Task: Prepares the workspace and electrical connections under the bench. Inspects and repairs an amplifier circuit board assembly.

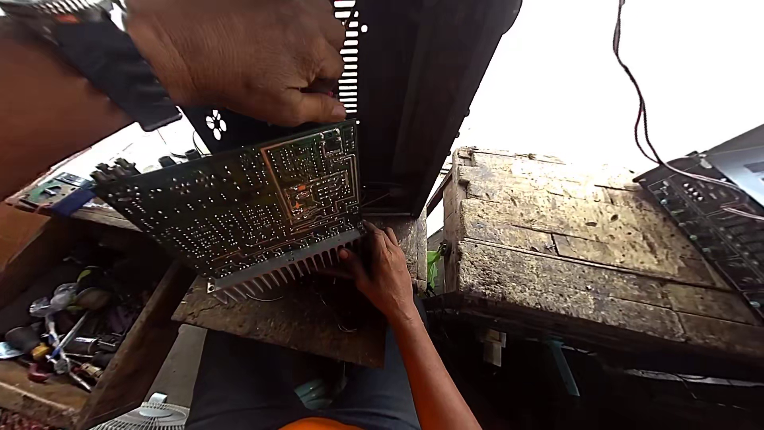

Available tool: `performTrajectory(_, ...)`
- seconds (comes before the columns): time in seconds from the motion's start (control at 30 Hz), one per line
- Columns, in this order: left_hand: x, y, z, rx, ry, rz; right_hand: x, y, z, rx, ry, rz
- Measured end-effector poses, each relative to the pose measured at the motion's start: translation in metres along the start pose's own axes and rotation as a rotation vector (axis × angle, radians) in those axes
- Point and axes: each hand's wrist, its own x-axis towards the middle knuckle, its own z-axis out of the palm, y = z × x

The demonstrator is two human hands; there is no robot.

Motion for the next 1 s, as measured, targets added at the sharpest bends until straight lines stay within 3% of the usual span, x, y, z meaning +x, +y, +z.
performTrajectory(0.13,-0.017,0.002,-0.009,-0.054,0.023,0.018,-0.001,-0.001,0.0,-0.013,0.005,-0.001)
performTrajectory(0.37,-0.025,0.024,-0.008,0.257,0.067,0.141,-0.002,0.0,0.0,-0.033,-0.005,0.009)
performTrajectory(0.47,-0.029,0.023,-0.005,0.194,0.113,0.135,-0.001,0.0,-0.001,-0.033,-0.015,0.022)
performTrajectory(0.73,-0.028,0.022,0.0,-0.449,0.194,-0.331,-0.002,0.0,-0.001,-0.006,0.011,0.0)
performTrajectory(1.0,-0.004,0.026,0.001,-0.598,0.281,-0.574,-0.001,-0.001,0.0,-0.019,0.01,-0.004)
